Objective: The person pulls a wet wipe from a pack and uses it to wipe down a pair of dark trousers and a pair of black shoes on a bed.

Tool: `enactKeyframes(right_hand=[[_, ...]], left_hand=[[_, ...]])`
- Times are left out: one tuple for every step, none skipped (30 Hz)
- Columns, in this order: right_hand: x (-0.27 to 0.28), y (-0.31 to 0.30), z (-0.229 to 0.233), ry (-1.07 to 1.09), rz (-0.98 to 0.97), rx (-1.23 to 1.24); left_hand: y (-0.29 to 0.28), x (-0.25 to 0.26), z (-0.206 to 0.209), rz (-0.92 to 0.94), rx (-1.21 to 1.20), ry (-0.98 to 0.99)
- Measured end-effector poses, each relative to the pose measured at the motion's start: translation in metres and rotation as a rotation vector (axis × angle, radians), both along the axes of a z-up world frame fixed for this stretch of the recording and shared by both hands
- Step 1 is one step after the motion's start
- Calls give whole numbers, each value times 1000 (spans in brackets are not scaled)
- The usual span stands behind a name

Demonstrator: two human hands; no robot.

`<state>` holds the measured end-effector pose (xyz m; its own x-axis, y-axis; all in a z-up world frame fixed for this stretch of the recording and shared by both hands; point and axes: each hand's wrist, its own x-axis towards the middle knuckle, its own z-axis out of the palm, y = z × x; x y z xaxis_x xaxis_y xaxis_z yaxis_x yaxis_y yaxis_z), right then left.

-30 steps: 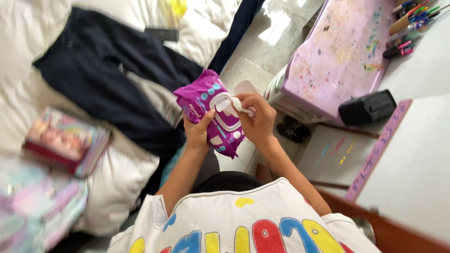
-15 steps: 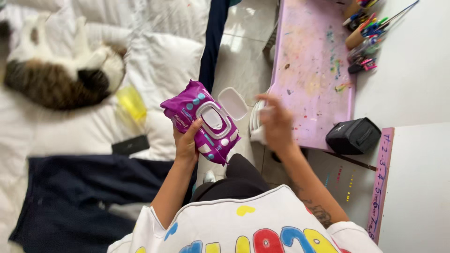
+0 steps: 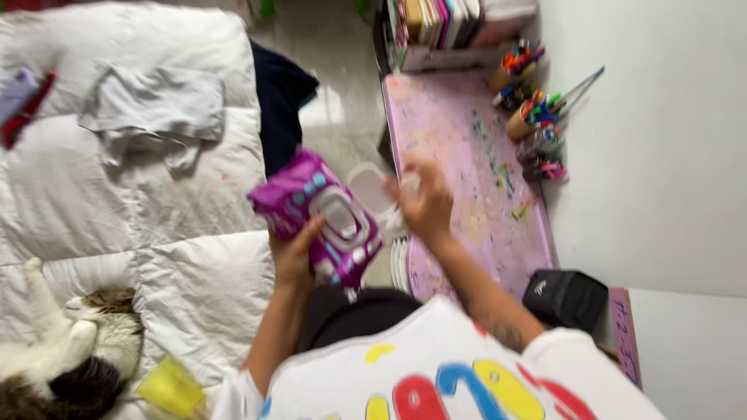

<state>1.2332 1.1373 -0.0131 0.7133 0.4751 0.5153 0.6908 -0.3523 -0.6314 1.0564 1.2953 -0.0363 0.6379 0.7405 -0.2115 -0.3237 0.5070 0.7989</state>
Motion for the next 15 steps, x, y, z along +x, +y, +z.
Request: enactKeyframes(right_hand=[[33,-1,-11,141,19,75],[54,5,-20,578,101,204],[69,14,-28,1012,195,333],[87,25,-33,1436,307,471],[102,41,-35,1191,312,298],[102,55,-39,966,294,122],[105,69,-39,739,275,-53],[119,83,-36,672,178,-75],[134,98,-33,604,82,-99],[150,114,-31,532,-11,-123],[170,128,-29,701,119,-99],[190,141,-28,875,250,-67],[207,153,-27,1044,385,-28],[220,167,-28,999,351,-65],[225,178,-29,954,315,-101]], left_hand=[[4,7,-1,-30,-41,26],[23,29,0,-53,-56,12],[41,51,2,-76,-70,-2],[56,76,3,-81,-51,15],[69,101,3,-85,-31,31],[77,117,1,-94,-27,68],[87,136,-4,-112,-52,69],[102,161,-8,-134,-71,66],[117,185,-12,-157,-91,64],[133,206,-16,-182,-135,45],[150,227,-19,-207,-180,28],[165,244,-19,-234,-224,19],[174,261,-19,-306,-102,72],[184,285,-18,-382,30,104],[197,311,-16,-454,164,134]])
